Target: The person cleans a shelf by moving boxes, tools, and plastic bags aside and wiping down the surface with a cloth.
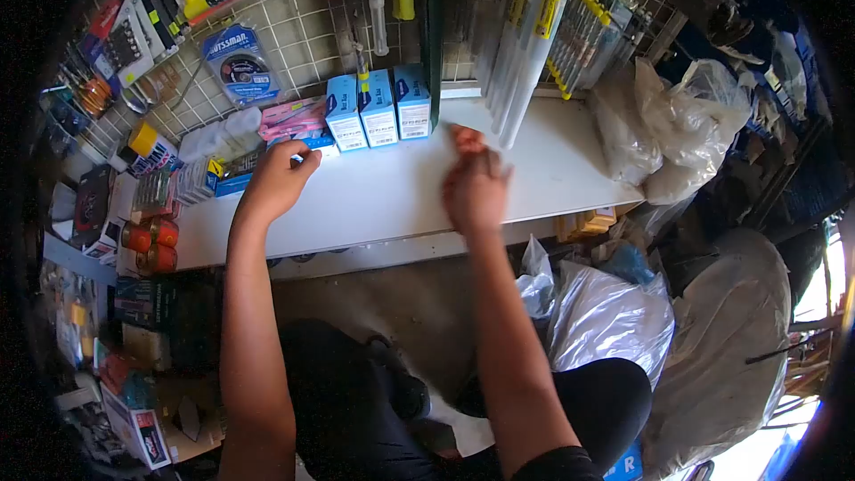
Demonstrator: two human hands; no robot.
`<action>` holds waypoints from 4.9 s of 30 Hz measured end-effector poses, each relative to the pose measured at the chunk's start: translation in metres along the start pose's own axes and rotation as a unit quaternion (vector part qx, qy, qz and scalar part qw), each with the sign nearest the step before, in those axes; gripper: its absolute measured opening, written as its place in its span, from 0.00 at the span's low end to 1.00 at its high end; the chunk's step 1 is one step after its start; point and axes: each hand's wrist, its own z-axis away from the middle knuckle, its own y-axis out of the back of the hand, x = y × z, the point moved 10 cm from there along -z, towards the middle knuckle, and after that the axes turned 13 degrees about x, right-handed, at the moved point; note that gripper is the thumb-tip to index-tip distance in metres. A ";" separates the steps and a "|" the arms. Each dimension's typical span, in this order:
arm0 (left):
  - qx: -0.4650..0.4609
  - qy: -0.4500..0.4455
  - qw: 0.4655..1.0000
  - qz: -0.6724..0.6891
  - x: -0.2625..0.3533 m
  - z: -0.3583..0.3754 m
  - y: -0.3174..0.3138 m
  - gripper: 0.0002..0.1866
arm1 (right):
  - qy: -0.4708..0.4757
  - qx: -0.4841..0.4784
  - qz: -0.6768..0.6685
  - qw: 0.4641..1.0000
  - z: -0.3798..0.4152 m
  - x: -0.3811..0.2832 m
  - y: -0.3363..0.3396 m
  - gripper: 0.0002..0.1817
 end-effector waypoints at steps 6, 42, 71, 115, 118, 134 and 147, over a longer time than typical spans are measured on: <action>0.006 0.016 1.000 -0.011 -0.019 -0.003 -0.007 0.19 | 0.240 -0.570 -0.361 0.698 0.128 -0.279 -0.005 0.14; 0.483 0.296 0.707 0.424 -0.144 0.044 0.100 0.07 | 0.069 -0.299 -0.494 0.813 0.047 -0.259 0.004 0.18; 0.402 -0.076 0.898 0.161 -0.054 0.010 0.091 0.05 | -0.426 -0.292 -0.836 0.182 0.095 -0.232 0.089 0.09; -0.418 -0.267 0.867 0.050 0.189 0.161 -0.153 0.26 | -0.429 0.184 -0.119 0.876 -0.029 0.223 0.104 0.22; -0.525 -0.302 0.794 -0.054 0.174 0.188 -0.136 0.30 | -0.327 0.056 -0.209 0.920 -0.056 0.225 0.054 0.24; -0.487 -0.137 0.859 -0.082 0.078 0.126 -0.087 0.32 | -0.290 0.078 -0.343 0.890 -0.124 0.257 -0.105 0.17; -0.494 -0.172 0.850 -0.061 0.093 0.141 -0.093 0.32 | 0.022 -0.252 -0.515 0.819 -0.103 0.014 -0.070 0.12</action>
